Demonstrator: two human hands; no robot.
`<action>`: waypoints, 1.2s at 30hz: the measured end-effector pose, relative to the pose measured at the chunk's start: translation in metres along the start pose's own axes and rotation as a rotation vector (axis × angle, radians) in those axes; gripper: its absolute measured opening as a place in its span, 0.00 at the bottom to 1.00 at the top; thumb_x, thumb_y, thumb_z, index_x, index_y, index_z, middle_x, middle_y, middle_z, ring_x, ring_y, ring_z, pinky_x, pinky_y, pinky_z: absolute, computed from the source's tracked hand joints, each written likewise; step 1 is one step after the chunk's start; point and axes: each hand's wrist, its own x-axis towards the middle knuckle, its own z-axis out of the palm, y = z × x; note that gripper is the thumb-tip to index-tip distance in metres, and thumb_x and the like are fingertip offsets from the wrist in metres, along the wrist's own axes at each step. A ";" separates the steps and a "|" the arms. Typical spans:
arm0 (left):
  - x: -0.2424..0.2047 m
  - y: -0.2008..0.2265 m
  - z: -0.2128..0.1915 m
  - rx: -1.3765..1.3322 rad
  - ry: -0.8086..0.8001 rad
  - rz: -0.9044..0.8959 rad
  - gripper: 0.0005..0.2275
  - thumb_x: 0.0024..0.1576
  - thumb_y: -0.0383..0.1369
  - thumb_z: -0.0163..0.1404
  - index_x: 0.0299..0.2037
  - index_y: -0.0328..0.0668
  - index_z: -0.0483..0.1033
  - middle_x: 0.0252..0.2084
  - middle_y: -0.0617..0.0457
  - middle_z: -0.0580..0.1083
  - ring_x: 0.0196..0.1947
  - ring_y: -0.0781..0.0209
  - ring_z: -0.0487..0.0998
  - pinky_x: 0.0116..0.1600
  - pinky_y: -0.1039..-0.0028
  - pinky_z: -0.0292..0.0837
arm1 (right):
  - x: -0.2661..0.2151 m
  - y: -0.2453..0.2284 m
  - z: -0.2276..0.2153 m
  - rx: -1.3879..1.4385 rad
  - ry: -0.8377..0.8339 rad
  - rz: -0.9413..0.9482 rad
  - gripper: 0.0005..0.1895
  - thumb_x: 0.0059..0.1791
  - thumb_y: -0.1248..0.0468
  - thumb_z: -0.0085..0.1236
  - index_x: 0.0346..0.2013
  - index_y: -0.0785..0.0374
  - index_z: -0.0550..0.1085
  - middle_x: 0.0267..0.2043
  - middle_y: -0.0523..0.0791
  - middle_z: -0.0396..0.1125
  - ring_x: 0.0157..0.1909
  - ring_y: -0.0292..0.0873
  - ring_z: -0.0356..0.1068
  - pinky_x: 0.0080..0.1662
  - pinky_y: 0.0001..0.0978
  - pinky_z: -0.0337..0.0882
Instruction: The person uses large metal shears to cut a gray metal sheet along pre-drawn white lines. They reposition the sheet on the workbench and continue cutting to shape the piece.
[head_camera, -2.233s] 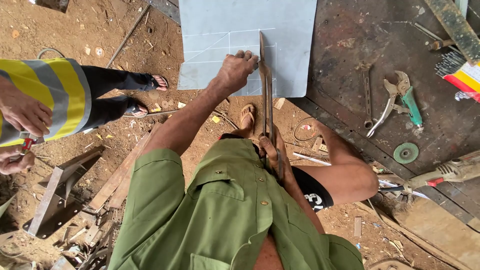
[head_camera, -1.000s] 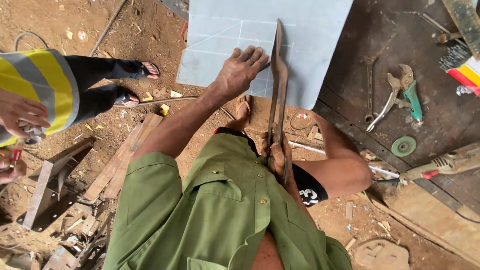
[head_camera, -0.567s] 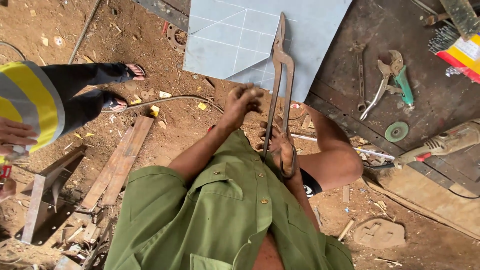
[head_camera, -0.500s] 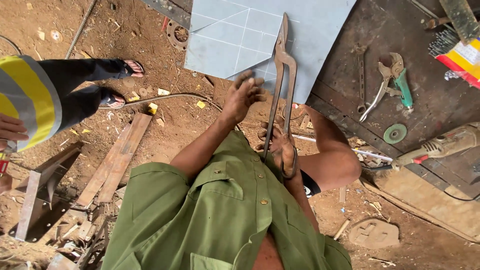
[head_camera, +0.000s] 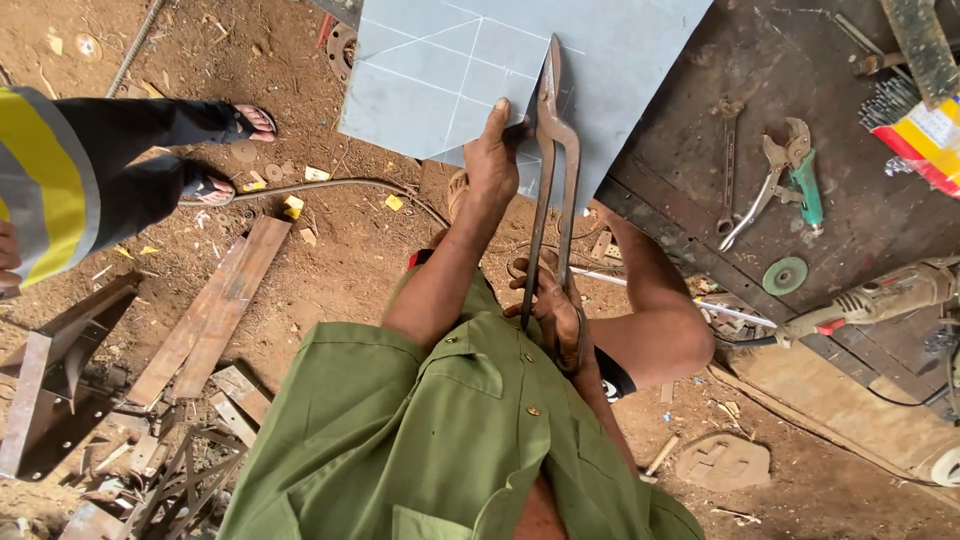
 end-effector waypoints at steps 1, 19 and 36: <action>-0.008 0.016 0.012 0.256 0.059 -0.012 0.17 0.48 0.37 0.64 0.38 0.26 0.79 0.34 0.34 0.80 0.32 0.44 0.82 0.42 0.59 0.82 | -0.006 -0.016 0.017 -0.006 0.040 0.028 0.34 0.57 0.49 0.49 0.74 0.58 0.53 0.68 0.61 0.58 0.59 0.53 0.67 0.44 0.52 0.83; 0.027 0.172 0.067 0.322 -0.191 0.129 0.30 0.40 0.46 0.64 0.43 0.31 0.66 0.46 0.42 0.66 0.47 0.45 0.78 0.39 0.42 0.92 | -0.017 -0.011 -0.015 0.196 -0.302 0.170 0.34 0.59 0.56 0.57 0.76 0.56 0.53 0.78 0.66 0.42 0.74 0.65 0.54 0.65 0.71 0.66; 0.066 0.136 0.062 0.431 -0.055 0.139 0.27 0.45 0.44 0.60 0.46 0.42 0.58 0.54 0.44 0.71 0.49 0.50 0.77 0.37 0.47 0.89 | -0.007 0.032 -0.030 0.803 -0.199 0.170 0.36 0.56 0.58 0.62 0.74 0.53 0.56 0.81 0.63 0.36 0.79 0.66 0.43 0.64 0.84 0.57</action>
